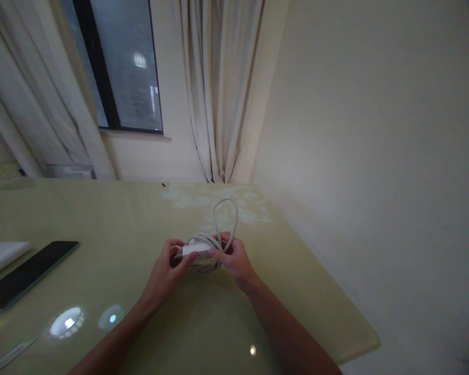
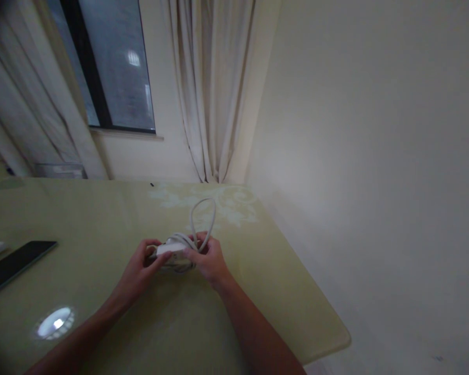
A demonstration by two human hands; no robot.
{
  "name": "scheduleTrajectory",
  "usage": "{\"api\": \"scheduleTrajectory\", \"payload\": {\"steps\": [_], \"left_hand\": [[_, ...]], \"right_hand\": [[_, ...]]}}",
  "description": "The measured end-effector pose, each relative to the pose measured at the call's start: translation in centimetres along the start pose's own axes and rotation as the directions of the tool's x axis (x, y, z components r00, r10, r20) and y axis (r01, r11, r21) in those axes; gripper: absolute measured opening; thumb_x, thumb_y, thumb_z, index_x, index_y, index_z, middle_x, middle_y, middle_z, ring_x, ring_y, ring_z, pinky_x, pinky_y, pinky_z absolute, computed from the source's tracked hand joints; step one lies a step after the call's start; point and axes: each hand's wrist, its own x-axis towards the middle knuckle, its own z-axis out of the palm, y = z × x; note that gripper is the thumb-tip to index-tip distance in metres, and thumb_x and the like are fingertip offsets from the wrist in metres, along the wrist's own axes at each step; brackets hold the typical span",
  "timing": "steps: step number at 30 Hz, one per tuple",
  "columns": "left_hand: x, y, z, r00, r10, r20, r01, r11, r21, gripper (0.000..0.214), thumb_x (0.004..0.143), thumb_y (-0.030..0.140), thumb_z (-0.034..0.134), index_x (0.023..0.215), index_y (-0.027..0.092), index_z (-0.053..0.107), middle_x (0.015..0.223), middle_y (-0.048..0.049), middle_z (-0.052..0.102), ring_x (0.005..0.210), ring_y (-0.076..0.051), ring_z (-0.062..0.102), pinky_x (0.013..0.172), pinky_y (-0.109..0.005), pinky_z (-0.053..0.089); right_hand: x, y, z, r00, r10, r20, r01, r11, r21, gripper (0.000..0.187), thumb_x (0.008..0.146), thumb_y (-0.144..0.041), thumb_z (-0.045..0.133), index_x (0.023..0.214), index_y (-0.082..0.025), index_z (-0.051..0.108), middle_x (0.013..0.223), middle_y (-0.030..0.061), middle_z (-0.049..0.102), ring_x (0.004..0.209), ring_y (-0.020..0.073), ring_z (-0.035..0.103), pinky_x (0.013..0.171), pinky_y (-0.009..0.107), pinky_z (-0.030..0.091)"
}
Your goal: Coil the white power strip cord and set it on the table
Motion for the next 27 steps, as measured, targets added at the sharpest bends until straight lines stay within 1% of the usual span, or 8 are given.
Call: {"api": "scheduleTrajectory", "payload": {"steps": [6,9,13,17,19,22,25,27], "left_hand": [[-0.5,1.0,0.5,0.998,0.000,-0.064,0.009,0.990,0.138,0.054,0.080,0.067,0.074,0.104,0.023,0.055,0.086,-0.0045,0.076,0.083,-0.027,0.076,0.071,-0.036,0.057],[-0.6,1.1,0.5,0.995,-0.007,-0.098,0.023,0.986,0.167,0.055,0.078,0.065,0.075,0.107,0.022,0.057,0.090,-0.0067,0.078,0.083,-0.029,0.077,0.074,-0.039,0.059],[-0.3,0.4,0.4,0.997,-0.006,-0.075,0.011,0.998,0.059,0.057,0.078,0.063,0.077,0.109,0.021,0.053,0.095,-0.0090,0.080,0.088,-0.030,0.078,0.080,-0.042,0.061],[0.2,0.1,0.1,0.994,0.051,0.093,-0.039,0.992,-0.122,0.047,0.087,0.059,0.074,0.108,0.021,0.055,0.105,-0.0112,0.080,0.102,-0.028,0.078,0.088,-0.041,0.061],[0.3,0.2,0.0,0.990,0.072,0.118,-0.054,0.987,-0.150,0.044,0.088,0.057,0.074,0.104,0.021,0.057,0.106,-0.0110,0.081,0.102,-0.027,0.078,0.088,-0.040,0.061],[0.2,0.4,0.0,0.997,0.044,0.069,-0.033,0.987,-0.156,0.045,0.082,0.059,0.077,0.092,0.022,0.054,0.094,-0.0089,0.081,0.089,-0.027,0.080,0.079,-0.039,0.063],[0.1,0.4,0.3,0.995,-0.058,-0.082,0.045,0.986,-0.161,0.055,0.074,0.063,0.083,0.089,0.024,0.046,0.075,-0.0034,0.077,0.071,-0.027,0.078,0.060,-0.035,0.061],[0.1,0.3,0.4,0.981,-0.114,-0.159,0.087,0.982,-0.170,0.061,0.070,0.063,0.085,0.092,0.025,0.044,0.072,-0.0010,0.076,0.064,-0.026,0.076,0.054,-0.034,0.060]], "right_hand": [[-1.5,-1.4,1.8,0.976,-0.217,-0.002,0.199,0.900,-0.388,0.030,0.081,-0.036,0.083,0.107,-0.022,0.079,0.115,0.0080,0.064,0.093,0.0191,0.064,0.072,0.027,0.055],[-2.6,-2.0,3.2,0.963,-0.270,0.024,0.247,0.838,-0.486,0.025,0.086,-0.034,0.080,0.110,-0.024,0.081,0.129,0.0102,0.061,0.107,0.0227,0.066,0.088,0.033,0.057],[-3.0,-2.1,3.5,0.945,-0.325,0.033,0.297,0.814,-0.499,0.018,0.090,-0.032,0.078,0.107,-0.025,0.081,0.125,0.0110,0.064,0.124,0.0272,0.060,0.110,0.040,0.048],[-2.0,-1.5,2.0,0.944,-0.329,0.010,0.298,0.842,-0.450,0.019,0.089,-0.031,0.078,0.107,-0.025,0.081,0.128,0.0114,0.061,0.125,0.0274,0.060,0.109,0.041,0.049],[-1.7,-1.5,1.4,0.946,-0.324,0.013,0.299,0.856,-0.422,0.018,0.089,-0.031,0.078,0.107,-0.026,0.082,0.129,0.0112,0.061,0.127,0.0276,0.059,0.108,0.041,0.050],[-2.0,-1.7,1.6,0.935,-0.334,0.123,0.354,0.849,-0.392,0.020,0.089,-0.027,0.079,0.108,-0.028,0.083,0.128,0.0103,0.063,0.129,0.0273,0.058,0.110,0.041,0.049],[-2.7,-1.8,2.6,0.905,-0.317,0.283,0.404,0.847,-0.345,0.028,0.088,-0.022,0.080,0.115,-0.030,0.082,0.131,0.0096,0.063,0.124,0.0247,0.063,0.108,0.038,0.051],[-2.8,-1.7,3.0,0.899,-0.309,0.309,0.404,0.858,-0.318,0.030,0.087,-0.021,0.080,0.115,-0.031,0.083,0.130,0.0090,0.065,0.121,0.0238,0.064,0.107,0.037,0.051]]}}
